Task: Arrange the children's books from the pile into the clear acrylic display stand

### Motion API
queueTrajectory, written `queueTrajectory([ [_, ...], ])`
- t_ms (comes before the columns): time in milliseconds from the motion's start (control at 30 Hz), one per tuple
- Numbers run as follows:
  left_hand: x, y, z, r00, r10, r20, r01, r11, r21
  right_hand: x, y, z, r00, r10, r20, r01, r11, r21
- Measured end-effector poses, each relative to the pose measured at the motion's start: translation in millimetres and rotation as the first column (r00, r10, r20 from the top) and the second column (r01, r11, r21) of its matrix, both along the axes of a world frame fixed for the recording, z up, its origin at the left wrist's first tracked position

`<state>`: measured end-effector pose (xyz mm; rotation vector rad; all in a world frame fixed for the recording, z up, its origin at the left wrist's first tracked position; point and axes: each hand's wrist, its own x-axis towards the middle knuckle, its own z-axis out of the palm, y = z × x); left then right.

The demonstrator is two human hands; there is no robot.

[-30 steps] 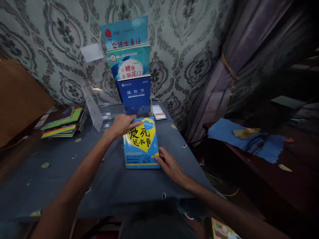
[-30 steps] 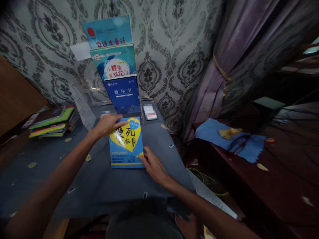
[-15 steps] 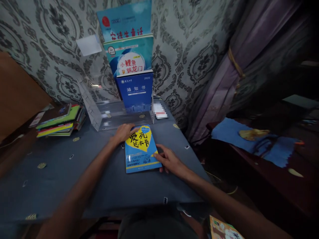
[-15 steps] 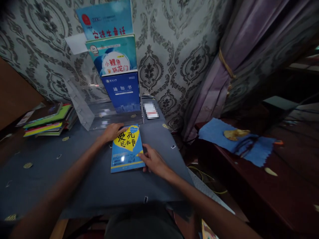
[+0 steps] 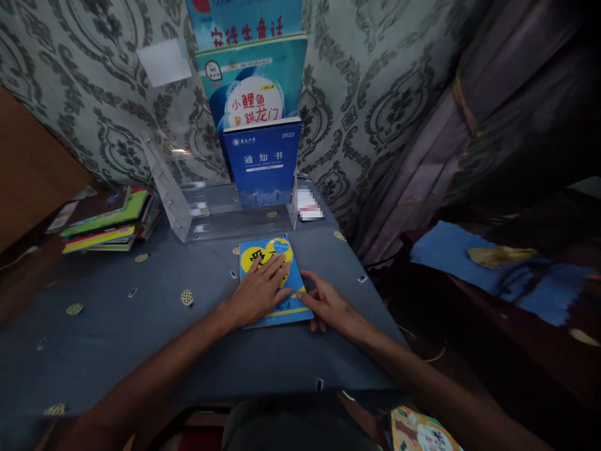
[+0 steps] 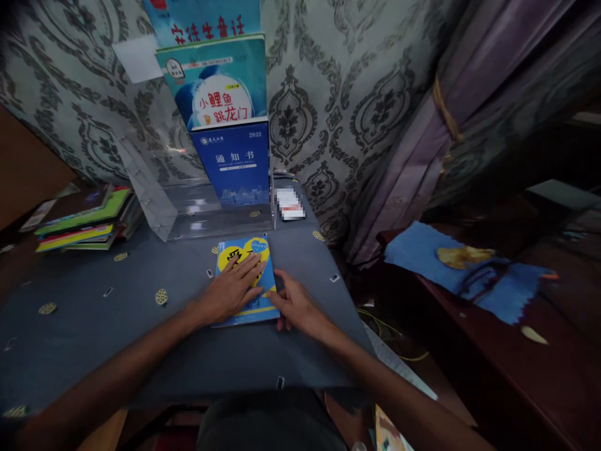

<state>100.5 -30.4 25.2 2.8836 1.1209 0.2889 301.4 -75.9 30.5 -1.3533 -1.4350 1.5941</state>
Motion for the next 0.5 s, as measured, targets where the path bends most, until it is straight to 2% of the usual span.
queueTrajectory([
  [200, -0.5, 2.9, 0.1, 1.000, 0.008, -0.005, -0.008, 1.000, 0.009, 1.1, -1.2, 1.1, 0.996, 0.026, 0.081, -0.028, 0.999, 0.016],
  [333, -0.9, 2.2, 0.3, 1.000, 0.004, 0.018, -0.004, 1.000, -0.007, 10.9, 1.1, 9.0, 0.962, 0.123, 0.246, -0.138, 0.989, 0.046],
  [400, -1.2, 1.9, 1.2, 1.000, -0.001, 0.030, 0.002, 1.000, -0.023, 17.0, 4.5, 15.7, 0.892, 0.125, 0.434, -0.198, 0.972, 0.129],
  [500, -1.8, 1.4, 3.6, 0.998, 0.003, 0.057, -0.001, 0.999, -0.039, 21.1, 12.4, 23.5, 0.732, -0.067, 0.678, -0.216, 0.921, 0.324],
])
